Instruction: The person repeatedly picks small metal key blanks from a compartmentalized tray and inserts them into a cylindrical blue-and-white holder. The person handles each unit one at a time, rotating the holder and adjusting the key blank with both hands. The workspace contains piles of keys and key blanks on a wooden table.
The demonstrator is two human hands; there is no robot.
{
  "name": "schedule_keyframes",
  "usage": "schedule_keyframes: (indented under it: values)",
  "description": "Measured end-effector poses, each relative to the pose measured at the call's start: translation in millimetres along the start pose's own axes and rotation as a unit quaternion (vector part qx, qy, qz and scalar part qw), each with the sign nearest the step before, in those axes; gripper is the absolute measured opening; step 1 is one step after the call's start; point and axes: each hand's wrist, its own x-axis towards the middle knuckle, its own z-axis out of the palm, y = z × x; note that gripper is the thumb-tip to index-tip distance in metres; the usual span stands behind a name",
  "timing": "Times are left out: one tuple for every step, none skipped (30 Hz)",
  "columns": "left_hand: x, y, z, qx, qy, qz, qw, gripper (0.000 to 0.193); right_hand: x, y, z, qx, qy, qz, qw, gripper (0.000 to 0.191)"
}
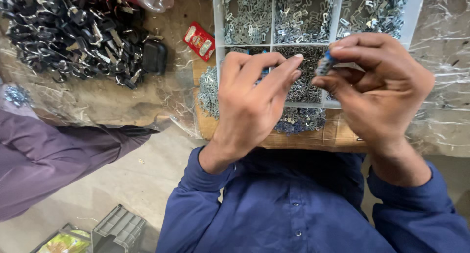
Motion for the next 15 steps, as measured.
schedule_keyframes:
  values:
    - [4.0, -0.3, 8.4, 0.020, -0.015, 0.002, 1.000, 0.019, -3.2, -1.4, 12.9, 0.000, -0.001, 0.000, 1.000, 0.027]
    - [7.2, 0.1, 14.6, 0.041, -0.030, 0.004, 0.999, 0.016, -2.9, -3.5, 13.3, 0.024, 0.002, 0.030, 0.999, 0.028]
    - [8.5, 0.7, 16.9, 0.060, -0.044, 0.007, 0.997, 0.013, -2.6, -5.2, 13.9, 0.037, 0.004, 0.045, 0.998, 0.029]
    - [8.1, 1.4, 16.1, 0.040, -0.030, -0.001, 0.999, 0.012, -2.5, -6.7, 14.3, 0.051, 0.005, 0.060, 0.997, 0.030]
    - [9.2, 2.6, 14.7, 0.020, -0.014, -0.005, 1.000, 0.010, -2.0, -8.2, 13.7, 0.054, 0.008, 0.058, 0.997, 0.030]
    - [9.7, 4.4, 13.0, -0.002, -0.001, -0.010, 1.000, 0.009, -2.1, -9.5, 13.7, 0.061, 0.010, 0.061, 0.996, 0.030]
    - [9.3, 6.7, 11.8, 0.020, 0.001, 0.005, 1.000, 0.013, -2.4, -10.4, 13.5, 0.068, 0.012, 0.064, 0.996, 0.030]
    - [8.5, 8.7, 10.1, 0.043, 0.002, 0.021, 0.999, 0.018, -2.1, -10.6, 14.9, 0.079, 0.013, 0.070, 0.994, 0.030]
    - [7.5, 11.9, 11.0, 0.064, 0.004, 0.035, 0.997, 0.024, -3.2, -10.3, 14.6, 0.078, 0.013, 0.070, 0.994, 0.030]
    - [8.4, 12.3, 13.3, 0.057, -0.008, 0.032, 0.998, 0.021, -3.9, -10.4, 14.3, 0.077, 0.013, 0.071, 0.994, 0.030]
    - [10.2, 11.2, 15.6, 0.052, -0.016, 0.027, 0.998, 0.018, -2.9, -10.4, 15.3, 0.064, 0.010, 0.064, 0.996, 0.030]
    - [11.4, 10.1, 16.3, 0.047, -0.023, 0.022, 0.998, 0.016, -0.4, -11.0, 15.2, 0.051, 0.006, 0.055, 0.997, 0.030]
    - [12.4, 9.8, 15.4, 0.008, -0.008, 0.015, 1.000, 0.016, 1.7, -11.0, 14.8, 0.038, 0.003, 0.047, 0.998, 0.031]
    - [12.8, 8.8, 12.0, -0.032, 0.003, 0.011, 0.999, 0.016, 2.5, -12.4, 13.6, 0.024, 0.004, 0.041, 0.999, 0.031]
    - [11.9, 8.5, 9.2, -0.068, 0.006, 0.005, 0.998, 0.015, 1.7, -13.7, 12.8, 0.010, 0.007, 0.040, 0.999, 0.031]
